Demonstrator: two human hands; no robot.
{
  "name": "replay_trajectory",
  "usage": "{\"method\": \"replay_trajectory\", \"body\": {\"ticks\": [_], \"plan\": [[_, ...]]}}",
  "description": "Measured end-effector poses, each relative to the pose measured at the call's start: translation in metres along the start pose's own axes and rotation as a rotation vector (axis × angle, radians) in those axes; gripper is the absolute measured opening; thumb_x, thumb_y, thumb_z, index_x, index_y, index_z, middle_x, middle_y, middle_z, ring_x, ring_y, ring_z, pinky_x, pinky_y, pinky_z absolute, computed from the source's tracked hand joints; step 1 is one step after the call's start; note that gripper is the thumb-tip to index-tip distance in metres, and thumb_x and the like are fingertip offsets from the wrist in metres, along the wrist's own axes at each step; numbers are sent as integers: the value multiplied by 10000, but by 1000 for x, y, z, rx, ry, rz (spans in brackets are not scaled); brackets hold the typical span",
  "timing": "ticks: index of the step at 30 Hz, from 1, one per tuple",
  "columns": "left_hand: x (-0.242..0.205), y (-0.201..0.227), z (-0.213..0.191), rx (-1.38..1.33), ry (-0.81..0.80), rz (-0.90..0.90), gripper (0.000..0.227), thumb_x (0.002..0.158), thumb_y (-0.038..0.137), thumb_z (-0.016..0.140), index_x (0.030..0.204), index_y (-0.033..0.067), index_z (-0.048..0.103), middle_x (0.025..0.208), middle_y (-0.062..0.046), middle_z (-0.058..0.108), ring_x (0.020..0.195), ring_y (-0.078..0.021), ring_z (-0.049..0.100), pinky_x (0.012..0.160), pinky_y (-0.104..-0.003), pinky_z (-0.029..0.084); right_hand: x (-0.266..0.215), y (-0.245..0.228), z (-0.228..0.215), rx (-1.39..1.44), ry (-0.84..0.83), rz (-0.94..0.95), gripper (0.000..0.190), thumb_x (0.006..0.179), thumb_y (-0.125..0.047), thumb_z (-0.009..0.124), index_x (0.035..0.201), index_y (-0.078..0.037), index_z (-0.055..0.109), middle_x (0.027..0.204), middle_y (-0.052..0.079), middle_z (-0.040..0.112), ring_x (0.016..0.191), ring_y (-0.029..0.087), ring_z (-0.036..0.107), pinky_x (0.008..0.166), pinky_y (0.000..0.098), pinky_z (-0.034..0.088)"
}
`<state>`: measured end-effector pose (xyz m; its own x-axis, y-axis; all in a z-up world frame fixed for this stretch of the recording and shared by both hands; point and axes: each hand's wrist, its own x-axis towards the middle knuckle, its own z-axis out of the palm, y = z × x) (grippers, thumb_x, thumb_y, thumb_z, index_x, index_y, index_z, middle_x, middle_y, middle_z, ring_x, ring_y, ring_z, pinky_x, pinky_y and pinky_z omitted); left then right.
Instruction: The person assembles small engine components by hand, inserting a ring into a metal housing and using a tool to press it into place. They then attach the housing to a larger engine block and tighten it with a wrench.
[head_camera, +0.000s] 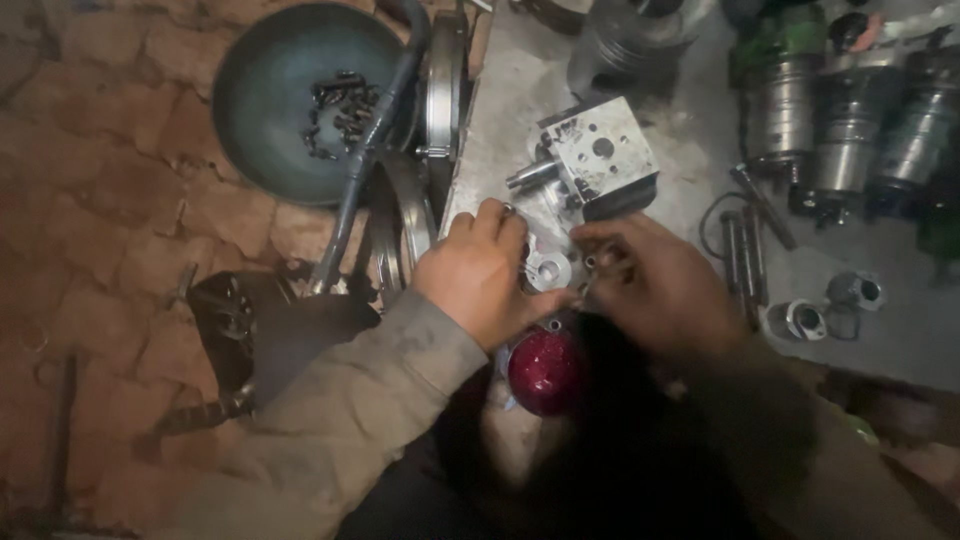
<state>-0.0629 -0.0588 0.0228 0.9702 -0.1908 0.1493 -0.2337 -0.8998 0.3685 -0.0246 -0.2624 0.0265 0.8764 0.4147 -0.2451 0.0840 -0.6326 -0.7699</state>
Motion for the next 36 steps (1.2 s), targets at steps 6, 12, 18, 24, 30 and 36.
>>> {"method": "replay_trajectory", "body": {"ticks": [6, 12, 18, 24, 30, 36], "plan": [[0, -14, -25, -156, 128, -96, 763, 618, 580, 897, 1064, -9, 706, 958, -131, 658, 814, -286, 686, 625, -405, 573, -1, -3, 6, -148, -39, -194, 645, 731, -166, 832, 1331, -101, 604, 1167, 122, 654, 995, 278, 674, 834, 379, 565], [-18, -46, -44, -901, 471, -424, 350, 977, 358, 770, 983, 9, 738, 885, 9, 692, 825, -69, 607, 759, -220, 506, -4, -15, 16, -253, 103, -415, 725, 775, -246, 858, 1398, -72, 530, 1190, 146, 664, 1050, 306, 688, 885, 391, 567], [-13, -58, -40, -1103, 533, -494, 287, 992, 268, 770, 941, -11, 725, 829, 29, 644, 769, -56, 542, 700, -220, 447, -1, -40, 17, -341, -54, -298, 713, 808, -265, 794, 1446, -138, 502, 1202, 146, 640, 889, 288, 718, 738, 398, 586], [-10, -60, -39, -1035, 460, -440, 281, 978, 289, 766, 945, 10, 748, 805, 54, 646, 745, -35, 533, 673, -201, 436, 11, -55, 18, -489, -148, -246, 712, 819, -260, 743, 1487, -221, 501, 1100, 123, 617, 832, 328, 690, 707, 433, 569], [-11, -60, -38, -991, 398, -461, 327, 975, 330, 760, 923, 7, 752, 767, 39, 608, 717, -60, 502, 644, -234, 420, 18, -60, 18, -528, -198, -154, 659, 852, -298, 722, 1472, -283, 498, 1086, 99, 625, 815, 326, 701, 717, 446, 577], [-8, -61, -32, -815, 258, -361, 273, 942, 304, 755, 983, 34, 765, 815, -7, 719, 715, -88, 627, 645, -251, 515, 17, -60, 19, -566, -179, -165, 689, 827, -316, 744, 1468, -287, 495, 1104, 112, 624, 787, 325, 709, 687, 443, 588]]}}
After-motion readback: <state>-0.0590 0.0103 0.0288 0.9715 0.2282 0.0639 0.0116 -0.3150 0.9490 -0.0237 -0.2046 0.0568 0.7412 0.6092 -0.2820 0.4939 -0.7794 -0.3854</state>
